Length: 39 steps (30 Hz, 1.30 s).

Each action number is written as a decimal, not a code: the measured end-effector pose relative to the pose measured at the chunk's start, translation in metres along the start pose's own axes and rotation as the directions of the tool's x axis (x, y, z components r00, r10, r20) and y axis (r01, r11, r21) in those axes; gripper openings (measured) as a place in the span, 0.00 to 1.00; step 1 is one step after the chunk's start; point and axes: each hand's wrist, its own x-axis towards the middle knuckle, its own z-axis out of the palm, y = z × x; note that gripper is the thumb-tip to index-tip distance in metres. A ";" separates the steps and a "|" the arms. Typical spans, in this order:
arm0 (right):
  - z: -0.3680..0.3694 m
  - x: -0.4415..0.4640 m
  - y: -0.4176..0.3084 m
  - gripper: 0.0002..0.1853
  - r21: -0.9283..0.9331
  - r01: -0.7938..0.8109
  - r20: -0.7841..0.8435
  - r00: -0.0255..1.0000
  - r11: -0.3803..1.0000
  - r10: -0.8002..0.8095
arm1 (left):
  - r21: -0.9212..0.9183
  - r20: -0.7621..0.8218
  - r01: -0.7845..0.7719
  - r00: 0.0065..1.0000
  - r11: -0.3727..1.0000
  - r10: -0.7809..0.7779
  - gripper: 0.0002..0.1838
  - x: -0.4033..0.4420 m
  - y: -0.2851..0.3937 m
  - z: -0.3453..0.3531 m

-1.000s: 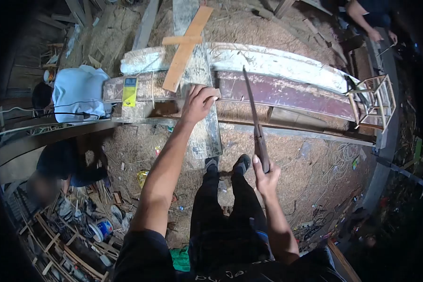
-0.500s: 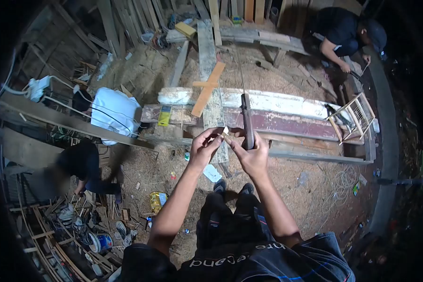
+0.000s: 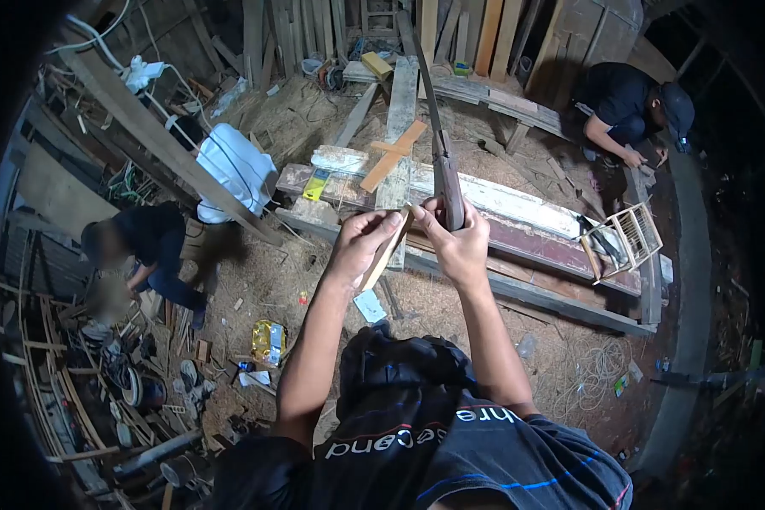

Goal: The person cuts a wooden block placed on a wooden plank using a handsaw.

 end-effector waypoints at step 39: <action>-0.020 -0.002 -0.047 0.14 -0.175 -0.002 -0.082 0.997 0.985 -0.013 | -0.336 -0.197 -0.316 0.945 0.887 0.262 0.17 -0.011 0.034 -0.003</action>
